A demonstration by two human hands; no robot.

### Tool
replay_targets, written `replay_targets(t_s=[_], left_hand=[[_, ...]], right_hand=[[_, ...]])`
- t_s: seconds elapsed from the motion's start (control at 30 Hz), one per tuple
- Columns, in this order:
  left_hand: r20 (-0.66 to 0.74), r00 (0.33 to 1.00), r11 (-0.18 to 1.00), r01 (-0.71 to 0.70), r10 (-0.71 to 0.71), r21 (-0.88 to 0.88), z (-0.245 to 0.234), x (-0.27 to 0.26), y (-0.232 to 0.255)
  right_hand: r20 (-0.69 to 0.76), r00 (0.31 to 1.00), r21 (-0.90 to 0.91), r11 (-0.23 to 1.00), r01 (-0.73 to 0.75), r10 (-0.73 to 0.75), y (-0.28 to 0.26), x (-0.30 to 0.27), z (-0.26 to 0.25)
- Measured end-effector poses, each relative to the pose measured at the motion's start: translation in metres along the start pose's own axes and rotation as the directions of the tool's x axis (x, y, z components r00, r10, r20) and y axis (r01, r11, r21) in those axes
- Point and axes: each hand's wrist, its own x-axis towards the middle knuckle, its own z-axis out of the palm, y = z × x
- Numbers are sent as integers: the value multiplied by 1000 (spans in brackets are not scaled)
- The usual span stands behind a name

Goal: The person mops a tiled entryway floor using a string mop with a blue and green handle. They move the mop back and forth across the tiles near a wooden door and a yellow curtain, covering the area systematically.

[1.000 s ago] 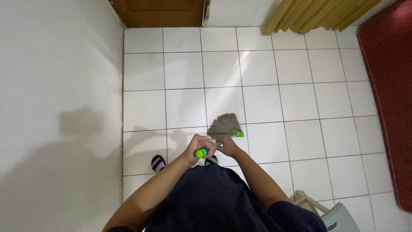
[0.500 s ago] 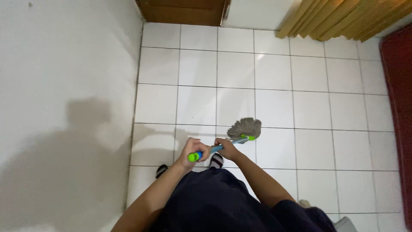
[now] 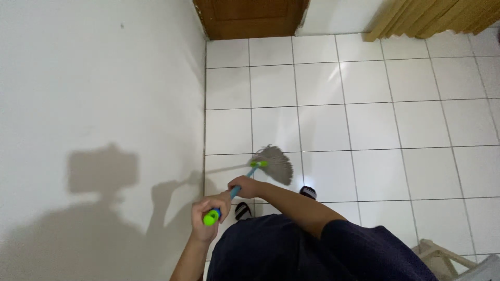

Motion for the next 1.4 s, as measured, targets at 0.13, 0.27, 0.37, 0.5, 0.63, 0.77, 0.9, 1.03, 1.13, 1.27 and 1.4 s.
replay_targets(t_s=[0.13,0.27,0.37,0.5,0.63,0.77,0.9,1.03,1.13,1.27,1.4], left_hand=[[108,990,980,-109,92,166,-54,-43,13],[88,990,970,-128,112,205,-68,-56,19],[81,994,975,-94,79,203,-60,-68,0],[144,986,971,-108,79,211,-37,-62,-28],[274,955,973,-166,118,158,22,-28,-30],[414,880,925,-331,232,186,87,6,-74],[483,854,972,-232,191,26,153,19,-165],[563,825,996,8,47,-94,219,33,-213],[689,714,967,244,-125,-78,249,41,-263],[702,692,949,306,-168,-75,274,46,-309],[677,682,903,425,-276,-60,283,41,-361]], right_hand=[[88,995,-126,991,48,-37,-46,54,52],[189,982,-120,992,47,-23,-56,81,72],[246,968,-178,984,-3,47,-65,62,73],[289,953,-192,981,-36,91,-58,27,51],[150,977,-255,961,-108,150,-32,-36,19],[35,998,-138,989,-55,60,-1,-114,-23],[-154,985,25,997,-73,76,19,-224,-58],[-262,956,-26,990,-139,128,56,-329,-86],[-361,878,-77,929,-363,313,101,-404,-95],[-459,757,51,864,-500,465,137,-473,-103],[-485,700,122,833,-540,525,140,-505,-104]])
